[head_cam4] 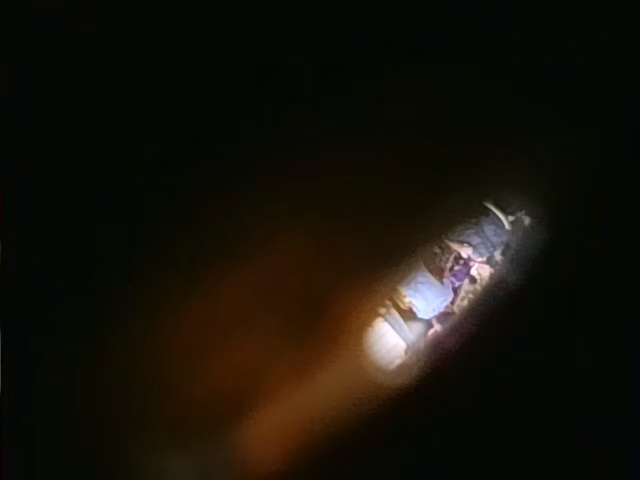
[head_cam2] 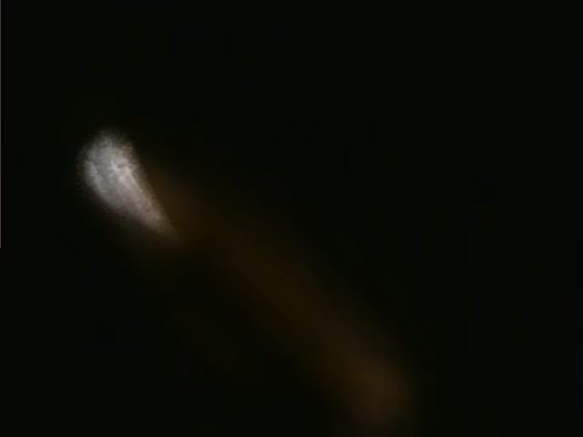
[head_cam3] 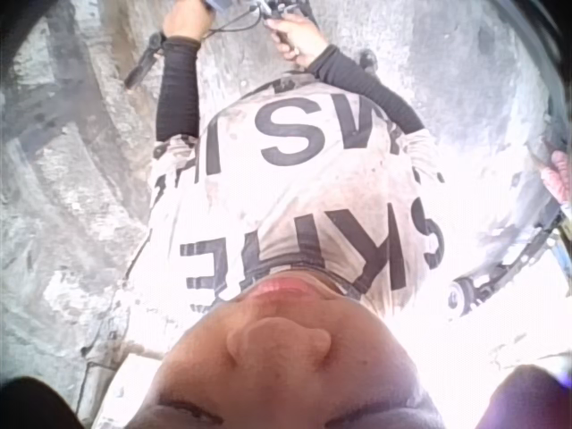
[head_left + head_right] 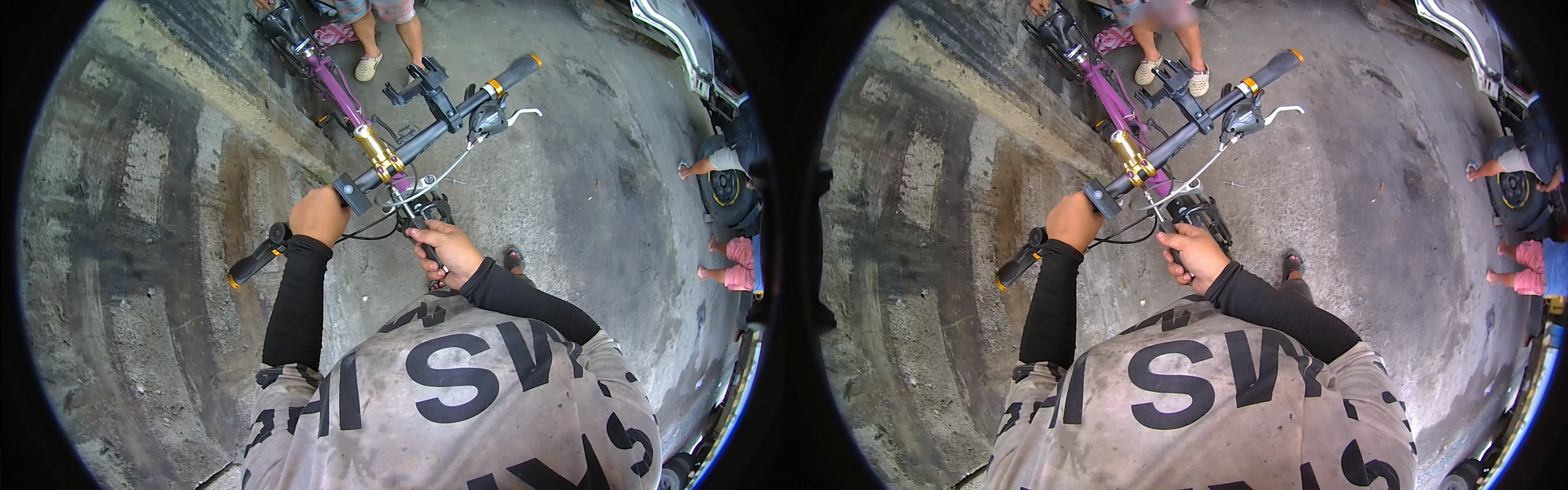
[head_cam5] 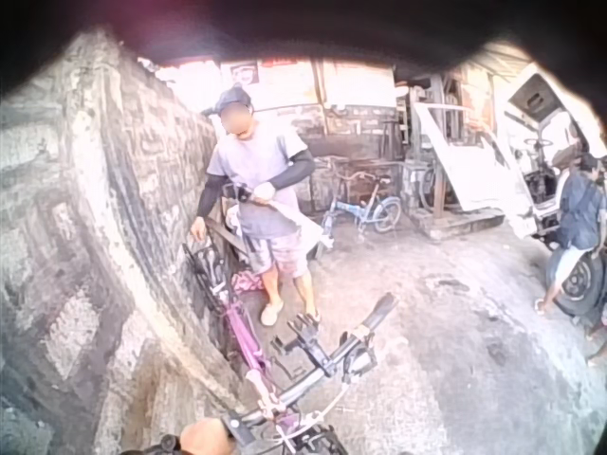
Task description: The person uses a T-handle hex wrench to tighten bolts on the handlebar stem and brake lever of a purple bicycle. The person holds the handlebar with one hand while turning the wrench with the other. Another person briefly moves the bicycle during the process.
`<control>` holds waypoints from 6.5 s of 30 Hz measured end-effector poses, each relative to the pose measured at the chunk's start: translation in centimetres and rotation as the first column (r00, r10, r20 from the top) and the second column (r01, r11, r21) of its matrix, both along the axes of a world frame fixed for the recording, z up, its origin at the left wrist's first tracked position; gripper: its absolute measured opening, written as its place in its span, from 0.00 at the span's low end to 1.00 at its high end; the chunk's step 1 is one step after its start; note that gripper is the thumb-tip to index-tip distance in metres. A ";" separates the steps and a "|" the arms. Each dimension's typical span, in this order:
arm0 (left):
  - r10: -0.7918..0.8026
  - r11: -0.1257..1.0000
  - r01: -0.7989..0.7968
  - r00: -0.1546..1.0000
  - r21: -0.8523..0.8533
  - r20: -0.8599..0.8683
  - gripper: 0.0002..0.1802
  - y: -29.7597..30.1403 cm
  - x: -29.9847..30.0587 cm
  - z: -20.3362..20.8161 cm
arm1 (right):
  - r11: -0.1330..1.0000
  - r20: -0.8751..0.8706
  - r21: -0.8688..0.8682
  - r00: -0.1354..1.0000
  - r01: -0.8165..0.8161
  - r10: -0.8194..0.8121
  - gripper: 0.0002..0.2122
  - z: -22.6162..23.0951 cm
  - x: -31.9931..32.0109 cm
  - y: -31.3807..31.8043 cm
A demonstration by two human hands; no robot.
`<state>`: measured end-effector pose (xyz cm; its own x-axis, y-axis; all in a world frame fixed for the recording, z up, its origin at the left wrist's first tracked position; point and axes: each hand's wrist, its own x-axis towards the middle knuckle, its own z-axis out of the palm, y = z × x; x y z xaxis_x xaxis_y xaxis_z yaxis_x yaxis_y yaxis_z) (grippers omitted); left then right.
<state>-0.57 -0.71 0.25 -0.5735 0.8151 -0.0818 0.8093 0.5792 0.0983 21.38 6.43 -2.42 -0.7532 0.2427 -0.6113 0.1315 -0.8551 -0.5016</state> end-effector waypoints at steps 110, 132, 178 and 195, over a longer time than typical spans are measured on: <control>0.026 1.000 -0.027 0.996 -0.013 -0.083 0.10 0.0 0.3 -0.8 | 0.968 -0.092 -0.158 0.979 -0.193 0.180 0.09 -3.1 -0.4 1.2; 0.027 0.998 -0.031 0.996 -0.050 -0.087 0.08 -0.3 0.7 0.3 | 0.997 0.047 0.027 0.996 -0.074 0.073 0.15 -2.8 -0.9 1.2; -0.016 1.000 0.015 0.998 -0.012 -0.063 0.09 -0.1 -0.2 -0.1 | 0.978 0.051 0.091 0.982 -0.187 0.183 0.11 -1.8 -0.8 1.3; -0.011 1.000 0.009 0.997 -0.021 -0.079 0.09 -0.3 0.0 -0.1 | 0.985 0.040 0.067 0.987 -0.158 0.156 0.09 -1.5 -0.9 1.1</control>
<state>-0.59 -1.06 0.11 -0.5709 0.8193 -0.0531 0.8196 0.5725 0.0216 20.50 7.56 -3.96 -0.7640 0.1659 -0.6236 0.2799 -0.7855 -0.5519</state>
